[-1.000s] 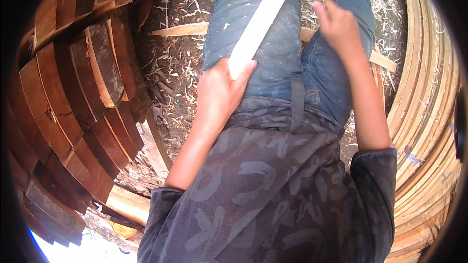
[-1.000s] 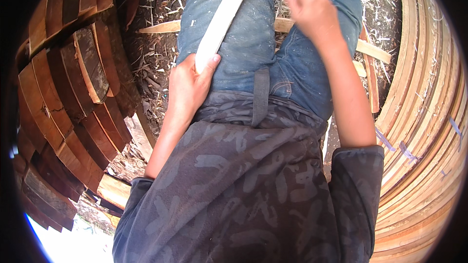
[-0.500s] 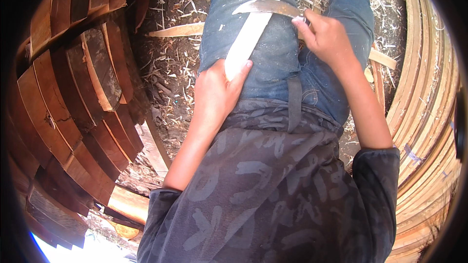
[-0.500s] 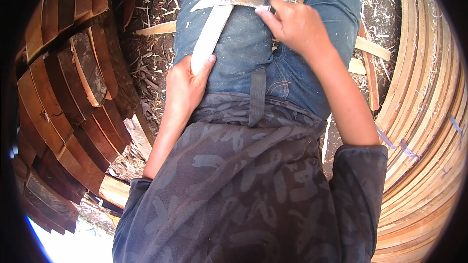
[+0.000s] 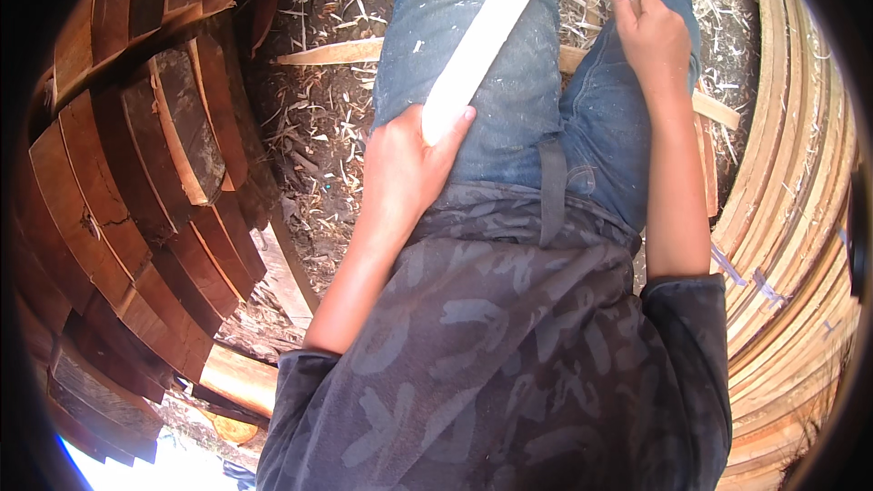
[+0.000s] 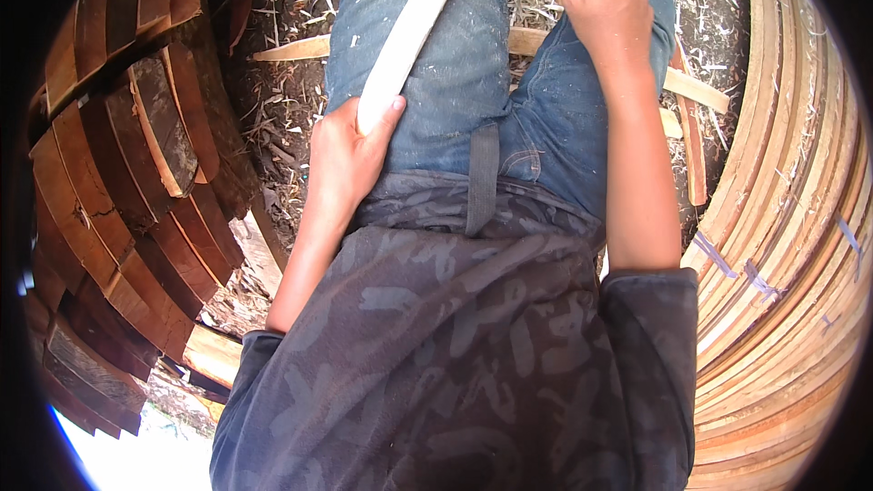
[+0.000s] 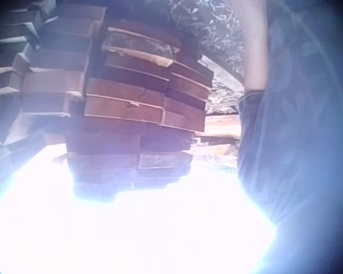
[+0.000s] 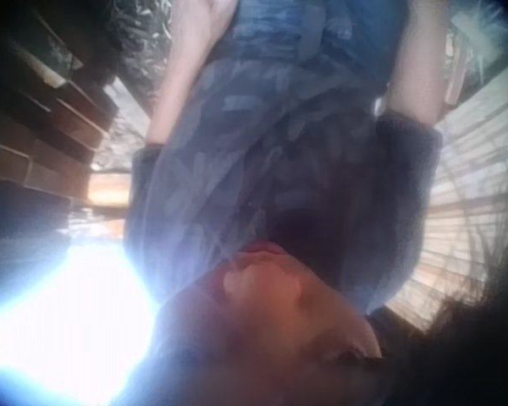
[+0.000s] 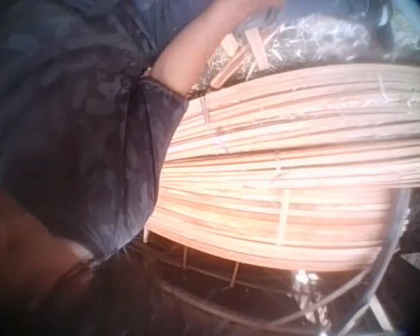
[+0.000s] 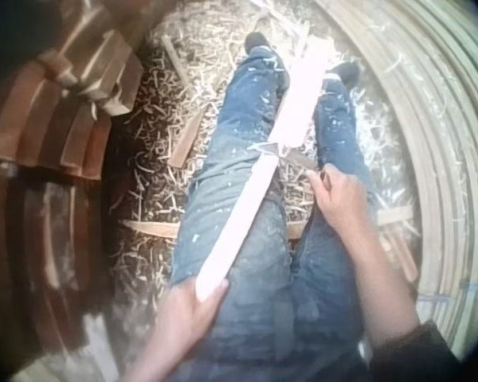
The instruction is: The person sits on the ground and uses a curved knife to shave and shape a long, thin piece of wood held between their legs. They repeatedly scrape the surface of the wood to remove thin shavings, refining its shape.
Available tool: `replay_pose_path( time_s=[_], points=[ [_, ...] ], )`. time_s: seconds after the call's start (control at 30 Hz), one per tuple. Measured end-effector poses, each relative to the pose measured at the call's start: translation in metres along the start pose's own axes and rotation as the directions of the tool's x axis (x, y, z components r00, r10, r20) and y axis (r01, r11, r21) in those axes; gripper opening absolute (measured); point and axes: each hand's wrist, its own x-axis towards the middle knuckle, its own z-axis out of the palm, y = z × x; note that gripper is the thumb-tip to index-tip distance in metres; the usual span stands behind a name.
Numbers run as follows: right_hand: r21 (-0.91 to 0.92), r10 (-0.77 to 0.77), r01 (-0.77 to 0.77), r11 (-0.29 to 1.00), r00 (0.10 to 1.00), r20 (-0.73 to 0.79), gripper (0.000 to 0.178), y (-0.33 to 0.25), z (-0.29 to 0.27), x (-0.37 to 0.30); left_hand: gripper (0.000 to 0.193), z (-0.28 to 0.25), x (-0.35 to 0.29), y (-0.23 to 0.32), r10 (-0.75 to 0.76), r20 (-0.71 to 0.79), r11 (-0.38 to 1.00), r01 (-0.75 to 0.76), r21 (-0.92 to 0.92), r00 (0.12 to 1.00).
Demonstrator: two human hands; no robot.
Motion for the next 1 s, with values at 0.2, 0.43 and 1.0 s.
replay_pose_path(
  time_s=[0.2,0.43,1.0],
  points=[
    [0.082,-0.151,0.145,0.986,0.985,0.084,0.049,-0.027,0.003,-0.028,0.042,0.002,0.004,-0.007,0.016,-0.007,1.0,-0.016,0.005,1.0],
    [0.262,0.041,-0.054,0.964,0.998,0.056,0.049,-0.012,0.006,-0.017,0.041,0.001,0.004,-0.005,-0.004,0.003,1.0,0.004,-0.002,1.0],
    [0.489,0.15,-0.169,0.856,0.986,0.078,0.04,-0.006,0.017,-0.011,0.042,-0.002,0.008,0.0,0.002,0.034,0.999,-0.001,-0.054,0.999]
  ],
)
